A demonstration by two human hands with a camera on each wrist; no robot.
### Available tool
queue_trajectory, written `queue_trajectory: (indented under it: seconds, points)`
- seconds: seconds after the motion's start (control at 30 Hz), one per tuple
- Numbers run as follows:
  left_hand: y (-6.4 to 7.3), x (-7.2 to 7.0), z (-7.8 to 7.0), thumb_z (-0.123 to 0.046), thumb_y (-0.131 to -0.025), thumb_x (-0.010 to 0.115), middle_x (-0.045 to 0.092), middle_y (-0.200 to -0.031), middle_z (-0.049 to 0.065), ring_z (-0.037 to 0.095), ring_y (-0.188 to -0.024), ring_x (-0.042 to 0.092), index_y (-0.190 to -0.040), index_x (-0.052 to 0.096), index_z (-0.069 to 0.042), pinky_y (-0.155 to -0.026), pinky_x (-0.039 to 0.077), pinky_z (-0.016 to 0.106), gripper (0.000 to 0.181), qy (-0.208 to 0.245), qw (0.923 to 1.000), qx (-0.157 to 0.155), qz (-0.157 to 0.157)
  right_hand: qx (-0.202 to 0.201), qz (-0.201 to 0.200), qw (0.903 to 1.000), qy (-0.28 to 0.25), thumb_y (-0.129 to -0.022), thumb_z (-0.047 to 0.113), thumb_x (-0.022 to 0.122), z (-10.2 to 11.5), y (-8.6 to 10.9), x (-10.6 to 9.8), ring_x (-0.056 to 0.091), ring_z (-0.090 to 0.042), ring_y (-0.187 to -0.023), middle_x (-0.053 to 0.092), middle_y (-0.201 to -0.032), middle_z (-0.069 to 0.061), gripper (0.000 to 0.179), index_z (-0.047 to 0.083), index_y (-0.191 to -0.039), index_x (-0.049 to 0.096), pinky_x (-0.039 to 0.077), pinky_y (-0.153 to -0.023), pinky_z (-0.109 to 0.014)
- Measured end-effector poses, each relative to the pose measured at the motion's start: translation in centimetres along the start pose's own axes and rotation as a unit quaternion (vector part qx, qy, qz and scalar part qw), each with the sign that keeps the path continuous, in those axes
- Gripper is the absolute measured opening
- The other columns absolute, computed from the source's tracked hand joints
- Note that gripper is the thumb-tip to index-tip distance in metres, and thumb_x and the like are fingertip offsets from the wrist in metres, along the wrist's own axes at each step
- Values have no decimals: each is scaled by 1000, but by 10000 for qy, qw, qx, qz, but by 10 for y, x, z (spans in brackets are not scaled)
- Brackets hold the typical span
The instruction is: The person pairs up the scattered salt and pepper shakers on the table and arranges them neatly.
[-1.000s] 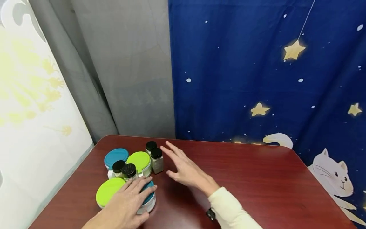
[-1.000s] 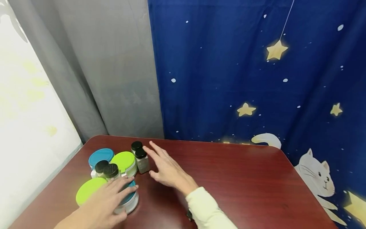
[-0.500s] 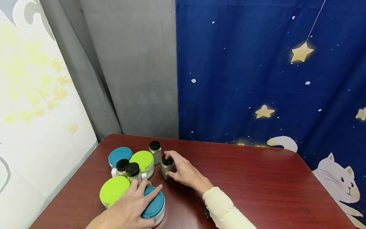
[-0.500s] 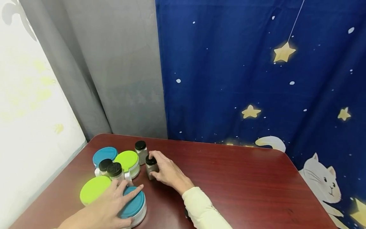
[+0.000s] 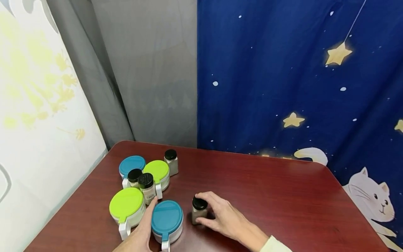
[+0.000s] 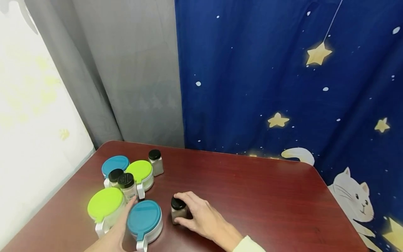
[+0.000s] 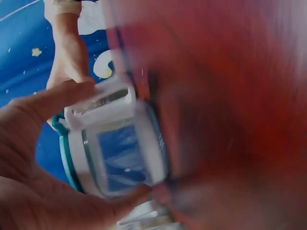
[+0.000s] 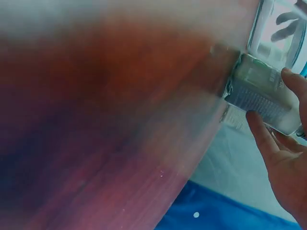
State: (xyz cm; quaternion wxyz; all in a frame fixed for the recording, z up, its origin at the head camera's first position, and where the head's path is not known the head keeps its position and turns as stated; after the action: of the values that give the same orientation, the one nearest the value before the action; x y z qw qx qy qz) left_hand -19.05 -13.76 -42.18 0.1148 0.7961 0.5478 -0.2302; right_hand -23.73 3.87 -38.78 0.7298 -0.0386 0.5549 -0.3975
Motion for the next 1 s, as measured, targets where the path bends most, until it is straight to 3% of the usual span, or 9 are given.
queue_trajectory:
  seconds: [0.03, 0.1, 0.13, 0.2, 0.37, 0.43, 0.6, 0.83, 1.0]
  points:
    - [0, -2, 3, -31, -67, 79, 10, -140, 26, 31, -125, 22, -140, -6, 1, -92, 35, 43, 117, 108, 9998, -140, -17, 67, 64, 9999, -63, -80, 27, 70, 2, 1, -1, 50, 0, -95, 44, -122, 12, 61, 22, -132, 39, 43, -74, -15]
    - [4, -5, 5, -29, -67, 79, 16, -139, 25, 31, -122, 29, -140, -5, 0, -86, 41, 36, 116, -210, 9997, 127, -4, 118, 108, 9996, -244, -81, 24, 70, 6, 1, -2, 50, -1, -96, 44, -123, 12, 61, 23, -133, 38, 44, -73, -16]
    - [4, -5, 8, -28, -68, 79, 20, -137, 25, 29, -121, 32, -140, -4, -1, -84, 42, 35, 113, -139, 9999, 8, -9, 160, 118, 9990, -398, -81, 21, 70, 8, 1, -2, 49, -1, -96, 43, -124, 12, 61, 23, -133, 38, 44, -71, -17]
    - [3, -1, 16, -19, -68, 78, 22, -136, 23, 29, -119, 34, -140, -3, -2, -85, 41, 33, 109, 296, 9993, -186, 103, 173, 78, 9968, -783, -81, 16, 70, 12, 2, 0, 49, -4, -97, 42, -125, 9, 61, 21, -132, 38, 46, -70, -19]
    - [-2, 7, 21, -9, -68, 78, 26, -132, 24, 14, -115, 40, -139, 2, -1, -85, 42, 28, 104, 899, 9956, 97, 236, 358, -37, 9836, -1766, -79, 4, 69, 25, 7, 2, 55, -8, -87, 43, -123, 0, 61, 16, -131, 39, 49, -63, -22]
    - [-4, 8, 21, -13, -67, 80, 28, -132, 22, 16, -114, 41, -139, 6, -5, -84, 42, 28, 104, 824, 9965, 8, 143, 410, -149, 9801, -1935, -78, 0, 68, 31, 5, -4, 56, -10, -87, 45, -121, -3, 61, 15, -131, 40, 50, -62, -24]
    - [-10, 9, 19, -26, -65, 82, 35, -130, 8, 23, -111, 45, -138, 17, -20, -82, 44, 30, 98, 654, 9959, -617, -137, 315, -668, 9790, -1899, -73, -7, 71, 41, 2, -27, 55, -19, -101, 50, -118, -8, 62, 11, -127, 47, 51, -68, -28]
    - [-21, 14, 5, -42, -59, 83, 43, -125, 2, 21, -104, 49, -137, 22, -23, -79, 45, 43, 101, -268, 9978, -552, -260, 451, -867, 9654, -2417, -74, -6, 70, 32, 13, -39, 60, -23, -94, 50, -119, -14, 57, 3, -126, 49, 52, -65, -35]
    - [-31, 23, -9, -51, -55, 82, 44, -124, -5, 16, -104, 49, -137, 22, -26, -81, 43, 45, 105, -582, 9966, -472, -334, 642, -759, 9655, -2406, -74, -6, 70, 26, 21, -50, 62, -23, -90, 51, -117, -12, 56, 4, -125, 48, 52, -66, -35]
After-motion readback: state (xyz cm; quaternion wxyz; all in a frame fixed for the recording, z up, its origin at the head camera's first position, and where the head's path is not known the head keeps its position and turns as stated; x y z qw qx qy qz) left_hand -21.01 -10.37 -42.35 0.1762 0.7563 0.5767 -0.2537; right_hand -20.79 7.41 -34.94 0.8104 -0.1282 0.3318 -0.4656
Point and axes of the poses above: each hand's wrist, its own y-axis away from the middle knuckle, its own x-axis out of the palm, z = x × y, the point moved 9 cm from there along -y, towards the middle knuckle
